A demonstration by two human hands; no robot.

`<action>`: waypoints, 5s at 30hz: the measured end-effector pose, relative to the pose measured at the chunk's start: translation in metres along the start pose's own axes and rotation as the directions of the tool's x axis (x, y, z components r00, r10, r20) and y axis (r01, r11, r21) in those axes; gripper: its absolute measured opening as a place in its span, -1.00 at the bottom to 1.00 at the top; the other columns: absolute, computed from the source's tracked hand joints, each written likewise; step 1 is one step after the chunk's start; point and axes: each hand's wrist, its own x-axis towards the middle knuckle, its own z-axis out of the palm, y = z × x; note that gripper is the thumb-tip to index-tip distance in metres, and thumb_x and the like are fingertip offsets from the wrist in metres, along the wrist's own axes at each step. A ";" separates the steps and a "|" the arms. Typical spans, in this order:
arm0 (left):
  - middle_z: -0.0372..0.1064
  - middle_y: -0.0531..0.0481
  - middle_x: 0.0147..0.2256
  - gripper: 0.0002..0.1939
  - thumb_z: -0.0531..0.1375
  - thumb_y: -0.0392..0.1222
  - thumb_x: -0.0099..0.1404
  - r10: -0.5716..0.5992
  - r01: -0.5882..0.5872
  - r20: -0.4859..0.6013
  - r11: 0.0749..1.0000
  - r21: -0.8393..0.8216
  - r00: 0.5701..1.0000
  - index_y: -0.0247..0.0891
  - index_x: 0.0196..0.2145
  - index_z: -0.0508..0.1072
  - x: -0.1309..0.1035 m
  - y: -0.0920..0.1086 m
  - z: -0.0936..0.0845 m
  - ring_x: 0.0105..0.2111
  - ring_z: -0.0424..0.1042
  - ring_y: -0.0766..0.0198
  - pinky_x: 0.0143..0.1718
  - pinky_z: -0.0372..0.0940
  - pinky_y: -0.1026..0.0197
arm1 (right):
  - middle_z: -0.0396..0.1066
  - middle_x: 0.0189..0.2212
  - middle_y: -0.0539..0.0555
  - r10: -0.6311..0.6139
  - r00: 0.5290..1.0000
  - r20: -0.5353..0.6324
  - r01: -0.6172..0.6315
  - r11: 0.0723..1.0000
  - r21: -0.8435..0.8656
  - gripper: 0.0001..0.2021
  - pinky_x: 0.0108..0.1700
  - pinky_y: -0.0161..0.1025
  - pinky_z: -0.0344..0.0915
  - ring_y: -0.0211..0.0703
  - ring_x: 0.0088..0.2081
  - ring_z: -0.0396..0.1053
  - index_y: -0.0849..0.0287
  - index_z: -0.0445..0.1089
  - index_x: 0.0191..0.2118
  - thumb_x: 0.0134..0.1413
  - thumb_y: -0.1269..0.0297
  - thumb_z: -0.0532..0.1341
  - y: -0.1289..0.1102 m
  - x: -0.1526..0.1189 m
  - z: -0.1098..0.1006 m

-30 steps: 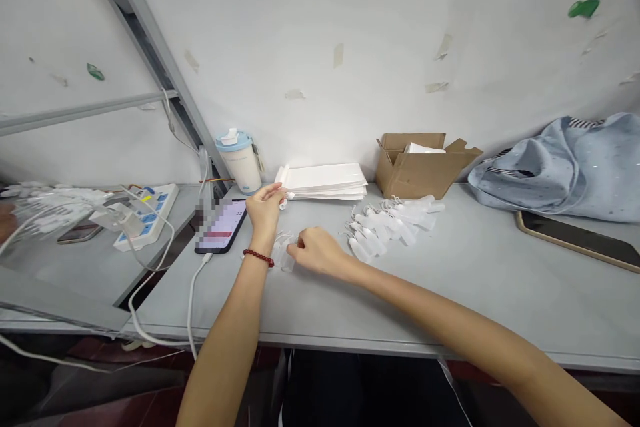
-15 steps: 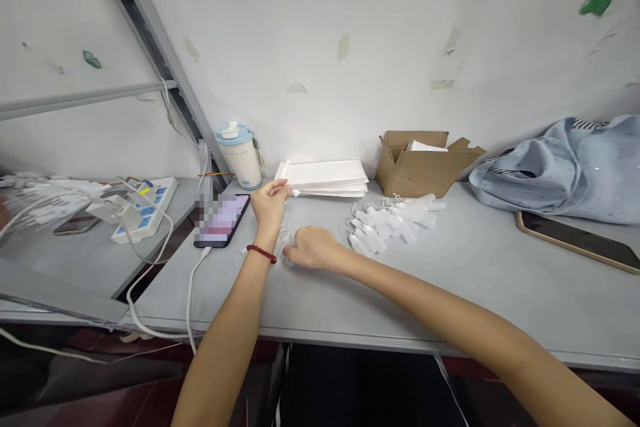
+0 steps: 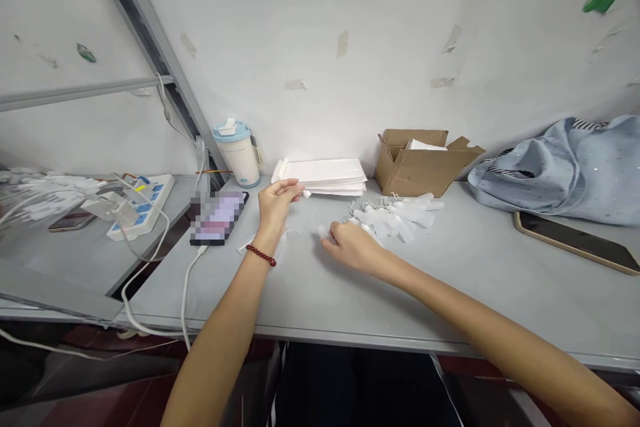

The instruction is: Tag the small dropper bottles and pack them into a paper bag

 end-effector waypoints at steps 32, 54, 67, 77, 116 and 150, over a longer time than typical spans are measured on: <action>0.48 0.01 -0.46 -0.79 0.39 -0.23 -0.08 -0.075 0.100 0.305 0.993 -0.068 0.950 -0.31 -0.42 0.53 -0.043 -0.005 0.031 -0.41 0.44 0.31 -0.36 0.28 0.27 | 0.30 -0.53 -0.02 0.020 0.971 -0.238 0.126 0.805 0.579 -0.78 -0.42 -0.33 0.18 -0.30 -0.52 0.28 0.26 0.36 -0.28 0.20 0.30 0.01 0.043 -0.016 -0.009; 0.43 -0.05 -0.53 -0.76 0.40 -0.10 -0.07 -0.280 0.203 0.542 0.959 0.199 0.792 -0.34 -0.51 0.56 -0.042 -0.007 0.027 -0.56 0.36 0.32 -0.48 0.29 0.24 | 0.19 -0.61 -0.07 0.126 0.920 -0.371 0.093 0.850 0.519 -0.70 -0.36 -0.31 0.10 -0.27 -0.52 0.20 0.18 0.27 -0.37 0.27 0.20 -0.10 0.049 -0.014 -0.009; 0.49 -0.02 -0.49 -0.77 0.42 -0.22 -0.15 -0.162 0.057 0.538 0.977 0.207 0.827 -0.29 -0.46 0.59 -0.052 -0.005 0.034 -0.47 0.39 0.28 -0.33 0.32 0.18 | 0.06 -0.73 -0.12 0.273 0.930 -0.244 -0.011 0.688 0.726 -0.67 -0.55 -0.35 0.05 -0.32 -0.65 0.10 0.17 0.24 -0.52 0.19 0.15 -0.05 0.056 -0.007 -0.008; 0.48 -0.01 -0.48 -0.77 0.40 -0.26 -0.14 -0.165 0.044 0.575 0.975 0.218 0.801 -0.27 -0.43 0.58 -0.055 -0.003 0.035 -0.48 0.41 0.26 -0.34 0.34 0.17 | 0.07 -0.82 -0.15 0.335 0.935 -0.117 -0.092 0.548 0.832 -0.60 -0.72 -0.38 -0.07 -0.37 -0.79 0.00 0.16 0.21 -0.45 0.15 -0.09 0.02 0.053 -0.011 -0.012; 0.43 0.07 -0.53 -0.70 0.44 -0.18 -0.17 -0.229 0.158 0.456 0.969 0.189 0.860 -0.33 -0.43 0.55 -0.047 -0.004 0.031 -0.52 0.36 0.37 -0.36 0.29 0.24 | 0.39 -0.37 0.05 0.097 0.901 -0.422 0.205 0.762 0.615 -0.71 -0.44 -0.32 0.26 -0.20 -0.36 0.37 0.19 0.33 -0.11 0.02 0.21 0.20 0.054 -0.013 -0.011; 0.34 0.04 -0.63 -0.65 0.29 0.07 0.04 -0.182 -0.004 0.524 0.942 0.335 0.832 -0.32 -0.54 0.45 -0.053 -0.006 0.035 -0.60 0.30 0.34 -0.50 0.22 0.27 | 0.18 -0.77 -0.12 0.232 0.940 -0.252 0.095 0.531 0.842 -0.54 -0.67 -0.35 0.10 -0.33 -0.75 0.20 0.17 0.20 -0.57 0.00 -0.15 0.17 0.054 -0.012 -0.013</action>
